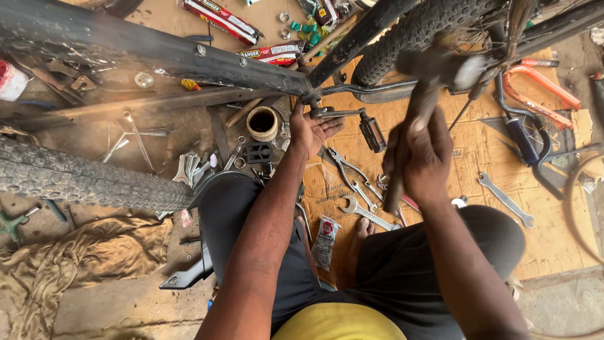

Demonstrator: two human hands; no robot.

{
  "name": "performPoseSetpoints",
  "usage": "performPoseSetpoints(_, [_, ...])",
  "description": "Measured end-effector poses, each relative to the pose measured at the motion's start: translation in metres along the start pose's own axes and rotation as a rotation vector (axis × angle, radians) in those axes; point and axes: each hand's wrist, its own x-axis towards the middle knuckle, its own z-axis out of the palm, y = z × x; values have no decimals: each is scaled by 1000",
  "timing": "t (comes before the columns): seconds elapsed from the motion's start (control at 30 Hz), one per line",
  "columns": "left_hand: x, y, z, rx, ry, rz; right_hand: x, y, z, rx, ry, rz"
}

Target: The person repairs a bicycle pedal by sitting on the floor. They use a hammer and pliers to adjust the pedal mechanism, then use a screwdriver to tighten a screw on the pedal.

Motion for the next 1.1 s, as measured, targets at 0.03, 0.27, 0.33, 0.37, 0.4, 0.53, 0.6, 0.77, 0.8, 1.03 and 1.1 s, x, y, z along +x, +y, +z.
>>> performPoseSetpoints(0.03, [-1,1,2,-12,-12,-11,8,5,11,21,37,-59])
performPoseSetpoints(0.27, [-8,12,13,181,39,56,49,18,36,-113,-257,660])
performPoseSetpoints(0.33, [-9,7,9,155,83,25,44,3,29,-35,-246,535])
performPoseSetpoints(0.37, [-11,2,3,109,52,-8,36,-3,27,-1,-217,495])
performPoseSetpoints(0.4, [-7,5,2,67,10,-26,34,-12,28,35,-196,439])
performPoseSetpoints(0.53, [6,-2,-7,37,-14,16,27,-33,32,55,-134,195])
performPoseSetpoints(0.6, [8,-6,-8,133,167,78,26,-33,33,83,-126,159])
performPoseSetpoints(0.77, [-21,-7,-16,901,318,604,23,3,29,14,-90,356])
performPoseSetpoints(0.8, [-28,-2,-15,1106,385,674,25,14,27,-28,-97,410])
performPoseSetpoints(1.03, [-61,28,8,1622,221,1116,19,129,20,-69,-72,805])
performPoseSetpoints(1.1, [-64,30,11,1601,249,894,15,170,14,-104,-66,873])
